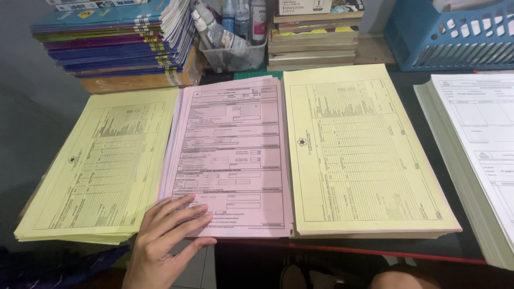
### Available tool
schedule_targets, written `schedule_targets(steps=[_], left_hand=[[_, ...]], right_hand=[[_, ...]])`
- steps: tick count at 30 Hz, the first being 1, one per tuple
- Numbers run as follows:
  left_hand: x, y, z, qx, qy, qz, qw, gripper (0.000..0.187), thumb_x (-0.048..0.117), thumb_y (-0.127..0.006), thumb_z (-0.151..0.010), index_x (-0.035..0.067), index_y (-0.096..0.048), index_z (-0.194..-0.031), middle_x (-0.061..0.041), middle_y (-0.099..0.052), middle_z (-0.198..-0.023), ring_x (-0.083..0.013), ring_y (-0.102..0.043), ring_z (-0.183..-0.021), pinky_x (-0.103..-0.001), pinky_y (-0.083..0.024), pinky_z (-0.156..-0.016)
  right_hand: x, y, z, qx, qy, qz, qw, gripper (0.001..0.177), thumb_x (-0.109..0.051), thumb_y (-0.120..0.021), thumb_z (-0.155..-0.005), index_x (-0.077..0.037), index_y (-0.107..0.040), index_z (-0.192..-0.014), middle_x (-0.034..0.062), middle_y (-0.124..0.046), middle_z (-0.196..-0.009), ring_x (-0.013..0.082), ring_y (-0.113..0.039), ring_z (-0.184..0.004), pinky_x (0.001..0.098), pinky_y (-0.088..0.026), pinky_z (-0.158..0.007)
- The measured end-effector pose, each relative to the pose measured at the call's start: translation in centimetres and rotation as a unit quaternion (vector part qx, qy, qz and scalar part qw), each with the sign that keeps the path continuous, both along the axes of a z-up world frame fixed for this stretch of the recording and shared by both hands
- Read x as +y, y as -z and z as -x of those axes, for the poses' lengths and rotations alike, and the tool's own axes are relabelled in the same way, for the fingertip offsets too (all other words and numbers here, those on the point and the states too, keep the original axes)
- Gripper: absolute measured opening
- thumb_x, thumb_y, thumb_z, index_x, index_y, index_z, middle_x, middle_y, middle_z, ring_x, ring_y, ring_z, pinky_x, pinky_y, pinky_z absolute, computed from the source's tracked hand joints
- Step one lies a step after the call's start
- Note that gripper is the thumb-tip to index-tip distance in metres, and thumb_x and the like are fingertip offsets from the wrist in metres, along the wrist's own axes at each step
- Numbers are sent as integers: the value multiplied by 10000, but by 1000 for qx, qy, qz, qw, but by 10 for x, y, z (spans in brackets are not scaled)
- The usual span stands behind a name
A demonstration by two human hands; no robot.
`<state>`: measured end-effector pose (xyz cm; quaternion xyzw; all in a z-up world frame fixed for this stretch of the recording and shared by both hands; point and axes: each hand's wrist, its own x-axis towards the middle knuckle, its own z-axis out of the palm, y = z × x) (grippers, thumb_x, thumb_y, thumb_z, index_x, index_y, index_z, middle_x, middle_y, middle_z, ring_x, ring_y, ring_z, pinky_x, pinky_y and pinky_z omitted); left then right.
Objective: Sorting and inspecting multiple stacks of colored paper forms on a desk
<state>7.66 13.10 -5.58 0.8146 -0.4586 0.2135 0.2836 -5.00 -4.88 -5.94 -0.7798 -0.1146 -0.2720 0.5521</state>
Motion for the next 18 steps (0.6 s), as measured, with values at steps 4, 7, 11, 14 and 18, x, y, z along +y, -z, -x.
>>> schedule_targets(steps=[4,7,11,14,18], left_hand=[[-1,2,0,6,-10,0,1000,331,261,-767,-642,152,-672,-940,10,-666,-1014,-207,-595,-1063,-363,-386,-967],[0,4,-3,-5,1,2,1000,311,286,-754,-660,166,-673,-936,24,-667,-1004,-201,-605,-1042,-345,-400,-931],[-1,2,2,6,-4,1,1000,331,287,-760,-652,167,-679,-950,22,-672,-1010,-194,-594,-1067,-353,-392,-948],[-14,-4,9,-25,-42,4,999,374,362,-769,-626,143,-677,-915,24,-669,-972,-186,-605,-1032,-353,-394,-930],[-58,-19,25,-64,40,70,995,287,331,-711,-721,94,-658,-874,-13,-673,-868,-210,-643,-887,-371,-466,-842]], right_hand=[[-29,206,-113,4,19,6,1000,296,-224,-517,-782,-52,-636,-573,62,-724,-686,119,-740,-605,181,-603,-586],[-43,235,-120,-6,29,11,999,288,-229,-521,-777,-56,-639,-580,61,-724,-695,115,-741,-617,177,-602,-598],[-51,250,-114,-8,38,16,999,277,-235,-527,-771,-60,-641,-589,59,-724,-706,109,-743,-633,172,-601,-615],[-62,261,-102,-2,56,24,998,269,-240,-532,-767,-63,-643,-597,57,-724,-715,105,-744,-645,168,-601,-628],[-39,114,-41,4,59,37,998,260,-246,-538,-761,-68,-646,-606,56,-724,-726,100,-746,-661,163,-600,-645]])
